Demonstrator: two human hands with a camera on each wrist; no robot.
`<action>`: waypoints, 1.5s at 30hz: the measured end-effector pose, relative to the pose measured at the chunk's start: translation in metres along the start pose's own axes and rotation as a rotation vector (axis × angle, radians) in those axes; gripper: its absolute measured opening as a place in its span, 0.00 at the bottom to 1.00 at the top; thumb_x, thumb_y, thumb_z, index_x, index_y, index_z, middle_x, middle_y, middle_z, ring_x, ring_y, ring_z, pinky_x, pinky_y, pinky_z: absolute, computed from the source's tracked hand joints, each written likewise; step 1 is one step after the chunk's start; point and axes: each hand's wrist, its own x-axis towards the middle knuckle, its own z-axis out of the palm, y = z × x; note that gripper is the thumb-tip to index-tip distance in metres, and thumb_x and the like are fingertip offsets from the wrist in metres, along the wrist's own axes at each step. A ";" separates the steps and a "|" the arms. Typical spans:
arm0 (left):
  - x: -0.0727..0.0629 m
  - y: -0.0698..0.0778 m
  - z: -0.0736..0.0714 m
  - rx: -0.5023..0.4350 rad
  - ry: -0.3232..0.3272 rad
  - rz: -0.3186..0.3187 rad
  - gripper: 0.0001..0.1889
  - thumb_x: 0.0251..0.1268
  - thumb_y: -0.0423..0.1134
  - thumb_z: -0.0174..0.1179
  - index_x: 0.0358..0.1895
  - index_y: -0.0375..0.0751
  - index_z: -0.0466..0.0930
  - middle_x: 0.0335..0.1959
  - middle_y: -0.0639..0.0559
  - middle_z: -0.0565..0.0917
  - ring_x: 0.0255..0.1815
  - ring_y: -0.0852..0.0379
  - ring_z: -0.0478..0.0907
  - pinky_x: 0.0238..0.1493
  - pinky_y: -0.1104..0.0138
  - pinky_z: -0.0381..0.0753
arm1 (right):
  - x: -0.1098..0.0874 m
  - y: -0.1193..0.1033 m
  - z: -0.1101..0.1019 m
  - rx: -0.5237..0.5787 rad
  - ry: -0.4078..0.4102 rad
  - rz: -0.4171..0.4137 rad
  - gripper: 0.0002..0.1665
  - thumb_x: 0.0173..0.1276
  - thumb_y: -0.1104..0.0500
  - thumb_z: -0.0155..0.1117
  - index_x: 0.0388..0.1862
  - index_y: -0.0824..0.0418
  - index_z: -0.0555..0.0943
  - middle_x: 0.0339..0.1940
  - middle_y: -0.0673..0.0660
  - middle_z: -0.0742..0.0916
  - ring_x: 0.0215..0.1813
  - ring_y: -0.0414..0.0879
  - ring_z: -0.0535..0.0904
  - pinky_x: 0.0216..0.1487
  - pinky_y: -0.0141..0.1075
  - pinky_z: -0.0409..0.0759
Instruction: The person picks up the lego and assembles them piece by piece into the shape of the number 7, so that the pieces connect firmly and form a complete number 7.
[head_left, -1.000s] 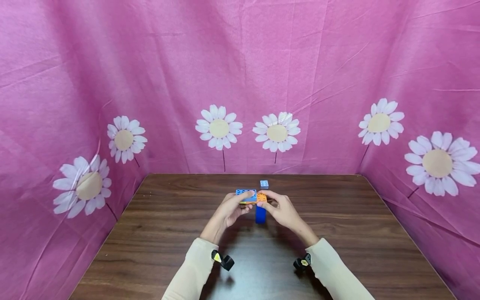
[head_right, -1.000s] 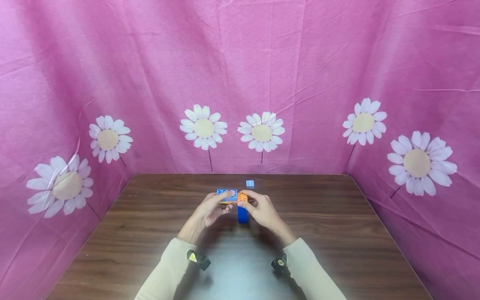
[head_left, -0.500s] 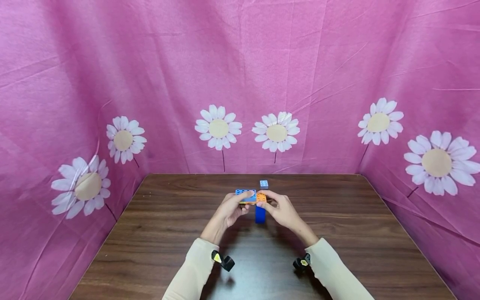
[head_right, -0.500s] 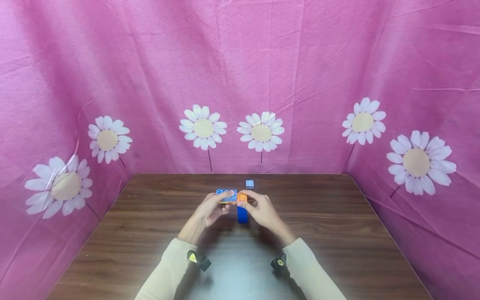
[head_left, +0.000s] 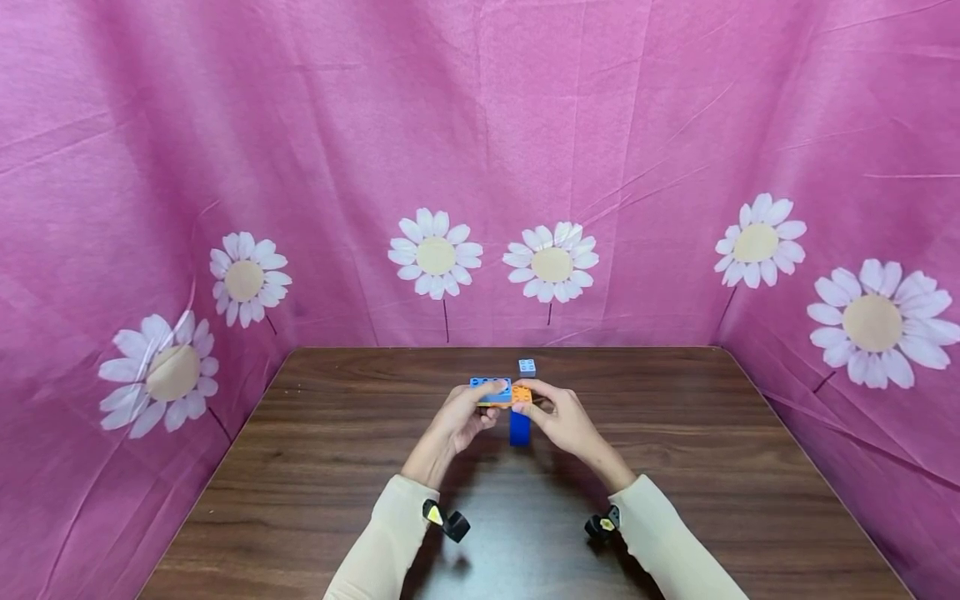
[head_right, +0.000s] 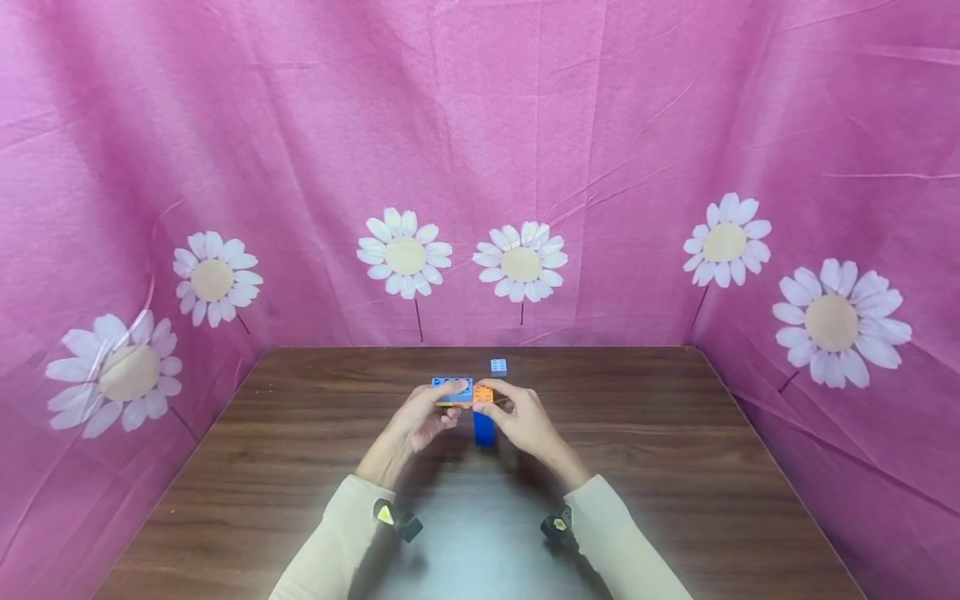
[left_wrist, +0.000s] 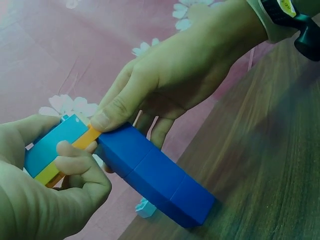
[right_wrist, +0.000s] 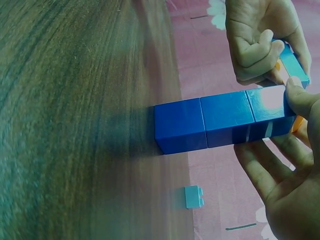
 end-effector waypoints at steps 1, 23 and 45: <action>0.000 0.000 0.000 0.002 0.000 -0.003 0.09 0.71 0.39 0.67 0.35 0.37 0.83 0.24 0.55 0.82 0.20 0.65 0.69 0.23 0.77 0.69 | 0.000 0.000 0.000 -0.003 0.002 0.000 0.24 0.77 0.52 0.70 0.68 0.59 0.83 0.53 0.61 0.92 0.41 0.45 0.89 0.40 0.33 0.85; 0.009 -0.020 -0.016 0.008 -0.052 0.306 0.25 0.65 0.24 0.69 0.64 0.33 0.75 0.47 0.53 0.86 0.49 0.59 0.83 0.55 0.70 0.84 | 0.006 -0.003 0.003 0.016 -0.012 -0.010 0.25 0.75 0.53 0.71 0.67 0.60 0.83 0.56 0.62 0.91 0.48 0.53 0.93 0.51 0.44 0.91; 0.012 -0.027 -0.032 0.178 -0.002 0.386 0.27 0.60 0.23 0.74 0.61 0.37 0.75 0.51 0.50 0.88 0.50 0.58 0.86 0.53 0.68 0.87 | 0.023 -0.005 -0.024 -0.154 -0.276 -0.041 0.36 0.74 0.72 0.64 0.79 0.59 0.72 0.71 0.62 0.83 0.65 0.58 0.85 0.62 0.52 0.87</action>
